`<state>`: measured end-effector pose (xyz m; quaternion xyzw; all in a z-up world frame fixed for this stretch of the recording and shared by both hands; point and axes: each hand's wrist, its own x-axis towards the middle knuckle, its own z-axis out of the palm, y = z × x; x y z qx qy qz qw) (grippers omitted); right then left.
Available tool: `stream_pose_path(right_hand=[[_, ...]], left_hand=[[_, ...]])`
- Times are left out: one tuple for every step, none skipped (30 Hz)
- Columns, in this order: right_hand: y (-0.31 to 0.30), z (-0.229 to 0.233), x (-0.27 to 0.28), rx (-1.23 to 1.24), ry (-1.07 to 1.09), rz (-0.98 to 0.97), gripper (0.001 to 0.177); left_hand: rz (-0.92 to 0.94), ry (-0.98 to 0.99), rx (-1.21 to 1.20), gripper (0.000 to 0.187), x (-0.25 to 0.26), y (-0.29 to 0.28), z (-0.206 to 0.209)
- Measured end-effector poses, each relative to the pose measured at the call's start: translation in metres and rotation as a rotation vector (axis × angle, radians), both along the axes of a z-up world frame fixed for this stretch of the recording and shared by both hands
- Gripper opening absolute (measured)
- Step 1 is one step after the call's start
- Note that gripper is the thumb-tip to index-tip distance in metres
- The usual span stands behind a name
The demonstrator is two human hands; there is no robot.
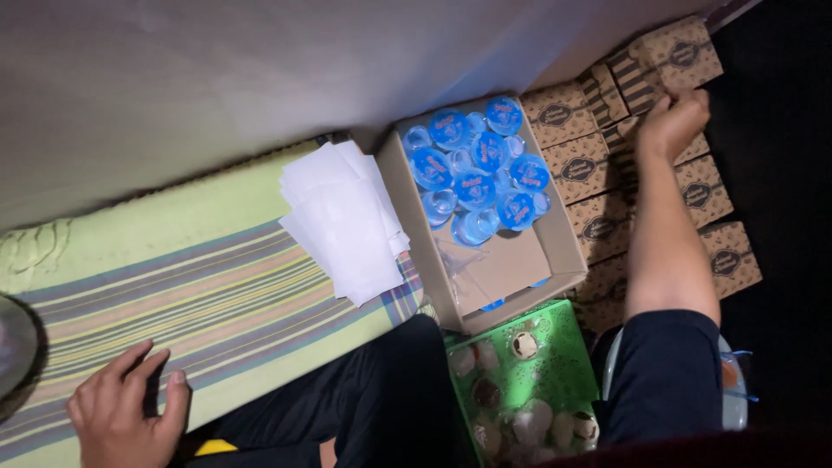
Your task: Manually assembling snack boxes by placing a plastic cup and various food items inside before closing the lid.
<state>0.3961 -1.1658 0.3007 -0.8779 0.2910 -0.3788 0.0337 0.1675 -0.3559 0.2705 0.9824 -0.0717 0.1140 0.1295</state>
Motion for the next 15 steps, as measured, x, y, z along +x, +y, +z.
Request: stream_pose_path(right_hand=[[-0.001, 0.002, -0.003, 0.004, -0.001, 0.0, 0.014], [-0.002, 0.005, -0.005, -0.016, 0.001, -0.015, 0.014], [-0.001, 0.007, -0.008, -0.035, 0.006, -0.026, 0.013], [-0.004, 0.006, -0.015, -0.031, 0.007, -0.023, 0.013], [-0.007, 0.009, -0.016, -0.016, -0.073, 0.068, 0.013], [-0.009, 0.011, -0.018, 0.0, -0.152, 0.16, 0.014], [0.0, 0.02, -0.027, 0.001, -0.156, 0.167, 0.014], [0.01, 0.029, -0.036, -0.166, -0.173, 0.202, 0.013], [0.019, 0.039, -0.044, -0.333, -0.189, 0.241, 0.013], [0.029, 0.048, -0.053, -0.334, -0.195, 0.25, 0.013], [0.04, 0.055, -0.063, -0.339, -0.218, 0.32, 0.014], [0.05, 0.063, -0.073, -0.344, -0.24, 0.391, 0.015], [0.073, 0.075, -0.084, -0.343, -0.248, 0.398, 0.015], [0.097, 0.087, -0.096, -0.315, -0.273, 0.452, 0.014], [0.12, 0.099, -0.109, -0.287, -0.301, 0.509, 0.013]], left_hand=[[0.0, -0.001, 0.004, 0.036, 0.002, -0.003, 0.003], [-0.013, -0.032, -0.023, 0.037, 0.004, -0.005, 0.005], [-0.023, -0.061, -0.05, 0.037, 0.004, -0.006, 0.009], [-0.021, -0.06, -0.046, 0.037, 0.004, -0.008, 0.013], [-0.006, -0.058, -0.057, 0.035, 0.005, -0.011, 0.016], [0.008, -0.057, -0.069, 0.033, 0.005, -0.014, 0.02], [0.015, -0.062, -0.068, 0.033, 0.005, -0.013, 0.021], [-0.004, -0.063, -0.065, 0.033, 0.006, -0.012, 0.022], [-0.021, -0.065, -0.065, 0.034, 0.005, -0.012, 0.023], [-0.011, -0.07, -0.066, 0.034, 0.005, -0.013, 0.024], [-0.019, -0.084, -0.091, 0.033, 0.005, -0.013, 0.025], [-0.028, -0.098, -0.116, 0.033, 0.005, -0.013, 0.027], [-0.02, -0.105, -0.114, 0.033, 0.005, -0.013, 0.028], [-0.033, -0.11, -0.124, 0.033, 0.005, -0.012, 0.029], [-0.043, -0.117, -0.134, 0.033, 0.004, -0.011, 0.03]])
